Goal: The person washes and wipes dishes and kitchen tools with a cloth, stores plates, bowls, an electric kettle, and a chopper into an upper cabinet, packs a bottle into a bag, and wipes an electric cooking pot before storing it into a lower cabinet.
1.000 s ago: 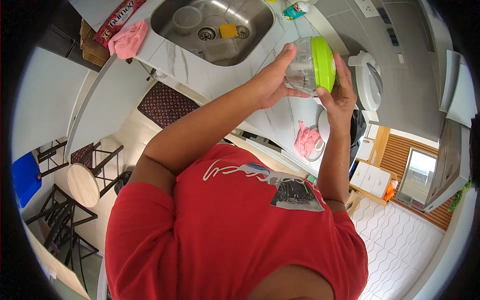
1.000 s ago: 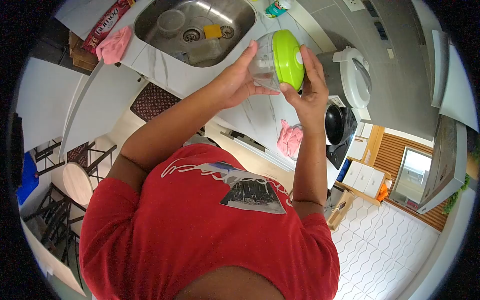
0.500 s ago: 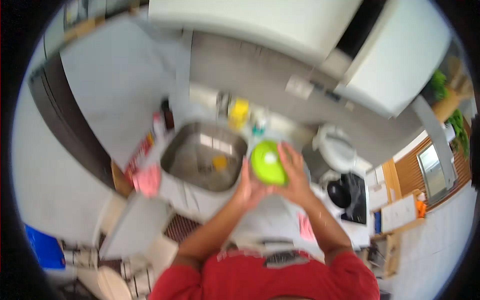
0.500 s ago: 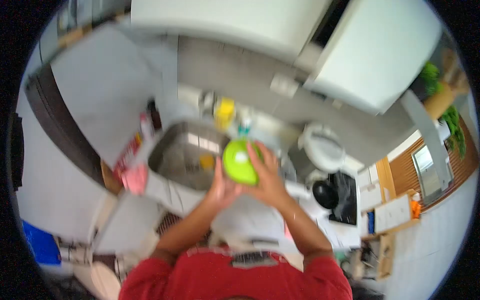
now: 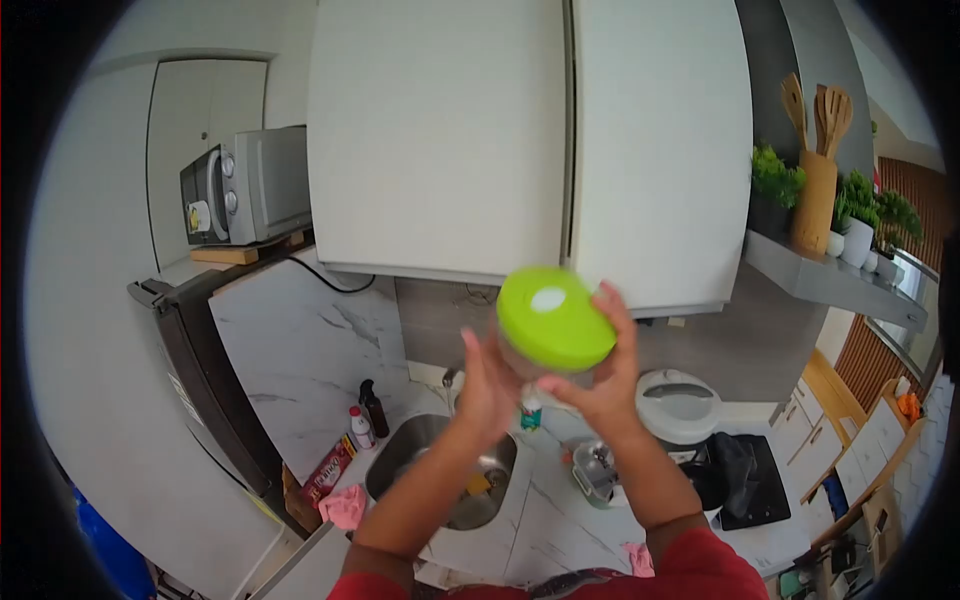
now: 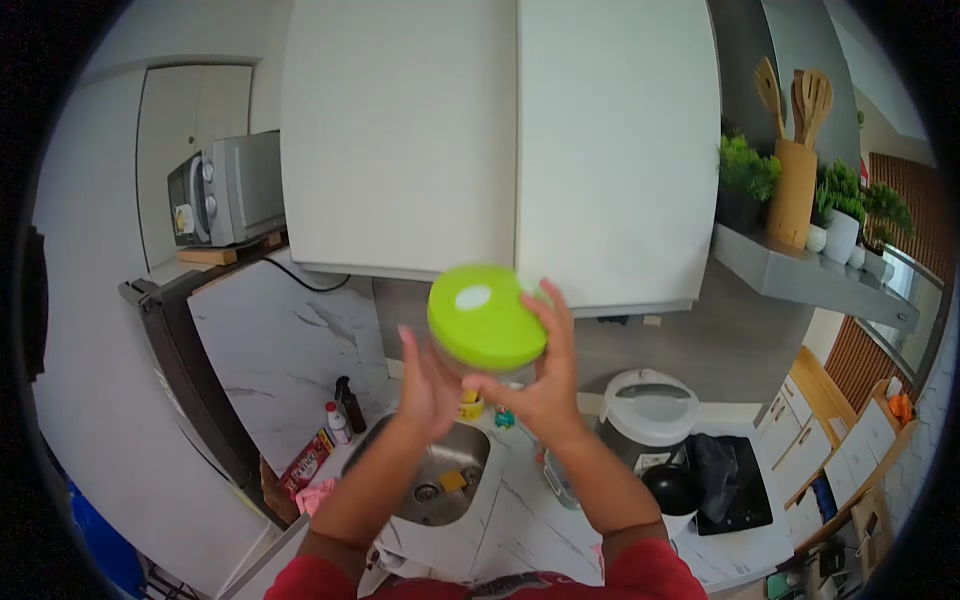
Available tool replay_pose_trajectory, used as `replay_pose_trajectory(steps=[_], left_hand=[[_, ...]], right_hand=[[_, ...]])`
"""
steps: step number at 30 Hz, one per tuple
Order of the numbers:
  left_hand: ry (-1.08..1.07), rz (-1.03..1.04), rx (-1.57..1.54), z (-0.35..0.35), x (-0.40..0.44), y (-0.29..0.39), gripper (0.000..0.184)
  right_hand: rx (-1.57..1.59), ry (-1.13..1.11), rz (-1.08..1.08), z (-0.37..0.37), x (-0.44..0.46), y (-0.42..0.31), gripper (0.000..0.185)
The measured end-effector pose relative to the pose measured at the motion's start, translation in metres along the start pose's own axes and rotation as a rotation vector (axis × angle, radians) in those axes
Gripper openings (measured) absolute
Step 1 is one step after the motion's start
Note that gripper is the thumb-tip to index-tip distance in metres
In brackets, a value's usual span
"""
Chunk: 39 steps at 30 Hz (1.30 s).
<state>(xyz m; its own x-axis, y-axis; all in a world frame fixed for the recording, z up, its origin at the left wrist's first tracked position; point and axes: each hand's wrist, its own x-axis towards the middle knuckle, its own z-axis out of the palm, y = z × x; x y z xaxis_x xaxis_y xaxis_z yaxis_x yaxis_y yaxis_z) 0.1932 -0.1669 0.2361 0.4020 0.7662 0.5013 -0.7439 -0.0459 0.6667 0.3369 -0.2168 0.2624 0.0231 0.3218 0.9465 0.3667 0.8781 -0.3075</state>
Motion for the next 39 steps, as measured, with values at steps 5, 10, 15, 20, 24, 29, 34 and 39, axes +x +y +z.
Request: replay_pose_trajectory(steps=[5, 10, 15, 20, 24, 29, 34, 39], left_hand=[[0.360, 0.084, -0.031, -0.057, 0.094, -0.020, 0.061], [0.461, 0.125, 0.002, -0.024, 0.135, -0.019, 0.052], [0.610, 0.057, -0.101, 0.001, 0.152, -0.008, 0.047], [0.555, 0.133, -0.202, 0.004, 0.148, 0.001, 0.082], [0.519, 0.211, -0.210, 0.003, 0.117, 0.009, 0.073], [0.237, 0.220, -0.041, -0.012, 0.004, 0.074, 0.081], [0.288, 0.360, 0.117, -0.064, -0.091, 0.165, 0.054], [-0.093, 0.494, 0.016, -0.250, -0.164, 0.246, 0.030]], right_hand=[[0.149, 0.105, -0.010, -0.048, -0.010, -0.028, 0.100], [0.183, 0.111, 0.151, -0.090, -0.053, -0.020, 0.105], [0.188, 0.129, 0.298, -0.108, -0.074, -0.015, 0.103], [0.257, 0.071, 0.306, -0.107, -0.078, -0.018, 0.102], [0.265, 0.055, 0.261, -0.103, -0.071, -0.028, 0.102], [0.290, 0.055, 0.245, -0.097, -0.048, -0.052, 0.104], [0.130, 0.019, 0.084, -0.062, 0.007, -0.072, 0.103], [-0.031, -0.025, -0.045, 0.010, 0.085, -0.074, 0.097]])
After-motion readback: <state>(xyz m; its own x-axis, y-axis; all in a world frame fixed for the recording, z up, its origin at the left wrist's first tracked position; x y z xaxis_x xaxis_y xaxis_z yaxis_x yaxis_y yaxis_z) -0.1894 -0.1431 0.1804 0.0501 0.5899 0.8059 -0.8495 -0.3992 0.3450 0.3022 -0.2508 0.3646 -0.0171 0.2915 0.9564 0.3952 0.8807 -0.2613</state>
